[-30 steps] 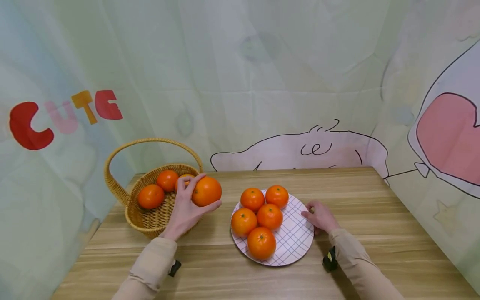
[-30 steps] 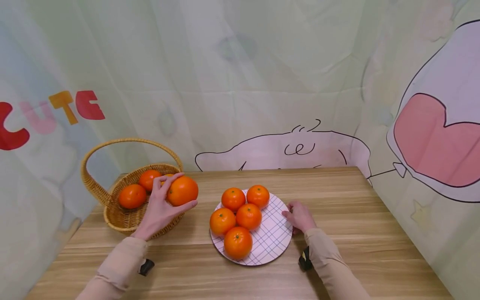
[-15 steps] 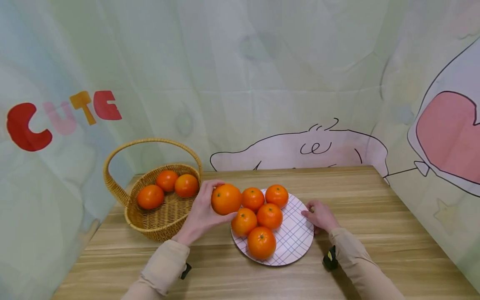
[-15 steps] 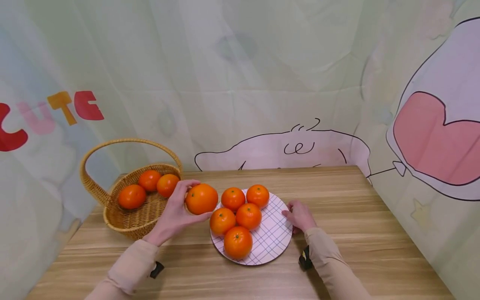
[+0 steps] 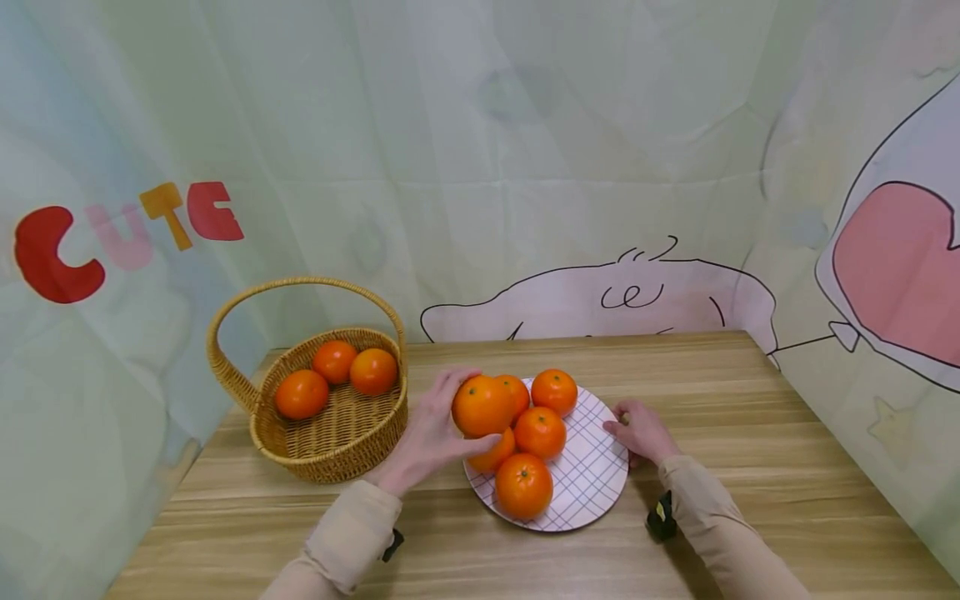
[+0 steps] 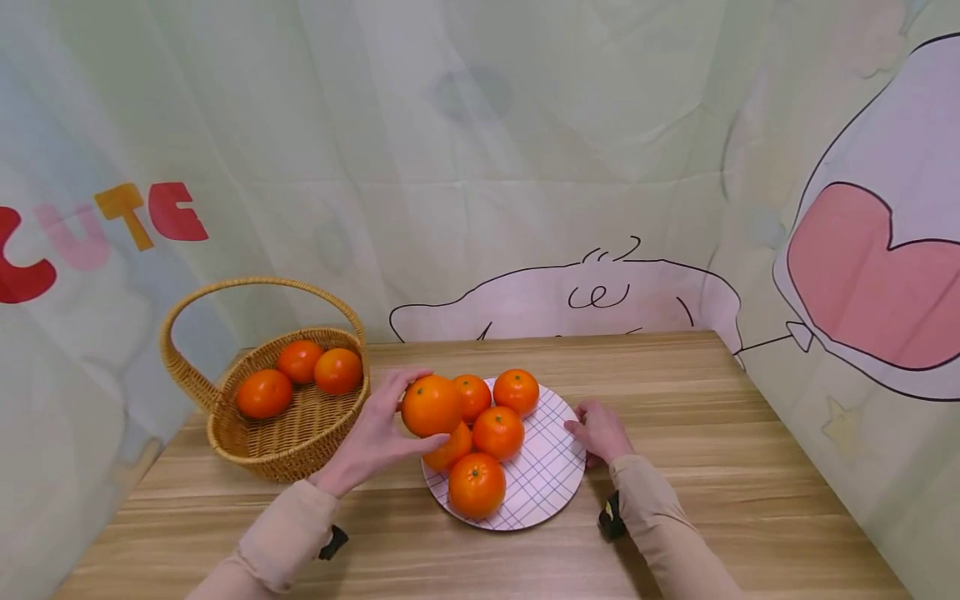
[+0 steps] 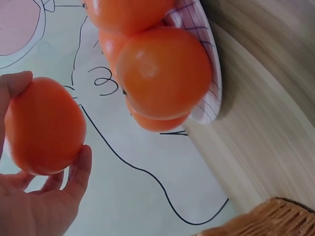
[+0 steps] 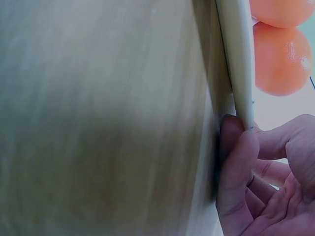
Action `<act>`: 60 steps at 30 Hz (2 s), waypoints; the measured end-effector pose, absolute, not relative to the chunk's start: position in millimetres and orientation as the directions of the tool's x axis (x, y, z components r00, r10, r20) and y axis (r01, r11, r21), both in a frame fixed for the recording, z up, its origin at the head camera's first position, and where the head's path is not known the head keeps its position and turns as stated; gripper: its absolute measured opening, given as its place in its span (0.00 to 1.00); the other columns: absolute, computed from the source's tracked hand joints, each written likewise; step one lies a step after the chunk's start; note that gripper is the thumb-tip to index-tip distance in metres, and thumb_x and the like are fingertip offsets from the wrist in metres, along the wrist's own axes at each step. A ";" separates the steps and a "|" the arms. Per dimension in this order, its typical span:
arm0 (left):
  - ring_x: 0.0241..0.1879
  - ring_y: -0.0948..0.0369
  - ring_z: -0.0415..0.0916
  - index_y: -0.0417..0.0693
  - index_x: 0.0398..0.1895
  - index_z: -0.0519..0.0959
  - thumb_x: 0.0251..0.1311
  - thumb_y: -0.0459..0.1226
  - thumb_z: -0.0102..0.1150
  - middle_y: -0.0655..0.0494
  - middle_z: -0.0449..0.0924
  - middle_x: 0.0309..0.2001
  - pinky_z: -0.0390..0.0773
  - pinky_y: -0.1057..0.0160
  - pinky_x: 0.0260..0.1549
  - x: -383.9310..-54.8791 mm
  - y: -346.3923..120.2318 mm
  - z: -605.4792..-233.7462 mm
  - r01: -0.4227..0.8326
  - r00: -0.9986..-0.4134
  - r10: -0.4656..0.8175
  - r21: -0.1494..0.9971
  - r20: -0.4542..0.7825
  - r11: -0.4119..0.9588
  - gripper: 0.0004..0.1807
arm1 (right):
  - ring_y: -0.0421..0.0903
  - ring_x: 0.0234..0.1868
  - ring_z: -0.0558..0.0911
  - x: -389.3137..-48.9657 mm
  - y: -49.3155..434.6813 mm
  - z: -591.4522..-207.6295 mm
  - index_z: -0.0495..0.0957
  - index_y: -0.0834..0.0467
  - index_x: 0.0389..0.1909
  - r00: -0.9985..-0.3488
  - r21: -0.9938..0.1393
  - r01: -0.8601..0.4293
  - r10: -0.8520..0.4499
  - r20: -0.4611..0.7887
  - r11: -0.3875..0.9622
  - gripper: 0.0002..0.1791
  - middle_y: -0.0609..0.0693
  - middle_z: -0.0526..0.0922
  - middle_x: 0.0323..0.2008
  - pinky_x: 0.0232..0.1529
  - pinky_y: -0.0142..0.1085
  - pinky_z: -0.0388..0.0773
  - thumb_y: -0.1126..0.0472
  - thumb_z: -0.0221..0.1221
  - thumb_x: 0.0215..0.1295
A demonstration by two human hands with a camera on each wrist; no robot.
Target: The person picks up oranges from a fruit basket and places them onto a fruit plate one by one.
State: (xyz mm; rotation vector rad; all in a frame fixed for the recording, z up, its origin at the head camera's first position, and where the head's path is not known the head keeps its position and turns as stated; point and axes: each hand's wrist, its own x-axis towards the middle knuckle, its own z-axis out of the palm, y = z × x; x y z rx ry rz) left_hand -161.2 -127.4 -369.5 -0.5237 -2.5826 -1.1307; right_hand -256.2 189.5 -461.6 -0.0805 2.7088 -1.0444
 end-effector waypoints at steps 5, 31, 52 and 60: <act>0.56 0.54 0.77 0.48 0.69 0.68 0.45 0.42 0.79 0.49 0.72 0.62 0.80 0.50 0.56 -159.0 -118.4 -367.5 0.411 -0.910 0.232 0.675 0.344 0.613 0.45 | 0.44 0.17 0.75 -255.6 189.4 -460.5 0.74 0.66 0.48 -0.971 -0.663 0.031 -0.135 -0.198 0.748 0.13 0.56 0.75 0.28 0.18 0.33 0.77 0.60 0.58 0.72; 0.58 0.53 0.74 0.51 0.67 0.68 0.50 0.45 0.75 0.51 0.71 0.63 0.80 0.48 0.56 -157.0 -72.1 -372.9 0.451 -0.888 0.388 0.627 0.246 0.636 0.41 | 0.44 0.17 0.75 -255.8 189.3 -461.9 0.74 0.65 0.44 -0.975 -0.666 0.006 -0.144 -0.171 0.746 0.10 0.55 0.75 0.27 0.17 0.34 0.77 0.61 0.59 0.71; 0.65 0.56 0.71 0.52 0.72 0.67 0.55 0.60 0.69 0.55 0.75 0.67 0.70 0.52 0.68 -157.3 -29.8 -389.3 0.551 -0.831 0.531 0.104 0.167 0.828 0.44 | 0.44 0.16 0.75 -253.5 189.4 -458.9 0.74 0.66 0.43 -0.976 -0.662 -0.026 -0.162 -0.145 0.749 0.10 0.56 0.76 0.27 0.17 0.34 0.78 0.61 0.59 0.71; 0.63 0.58 0.73 0.54 0.69 0.69 0.55 0.62 0.68 0.57 0.77 0.64 0.69 0.54 0.67 -153.6 -23.2 -397.0 0.542 -0.830 0.532 0.020 0.171 0.840 0.42 | 0.41 0.12 0.75 -255.0 190.1 -461.6 0.75 0.65 0.39 -0.980 -0.655 -0.058 -0.170 -0.109 0.753 0.10 0.55 0.77 0.24 0.15 0.33 0.77 0.61 0.61 0.69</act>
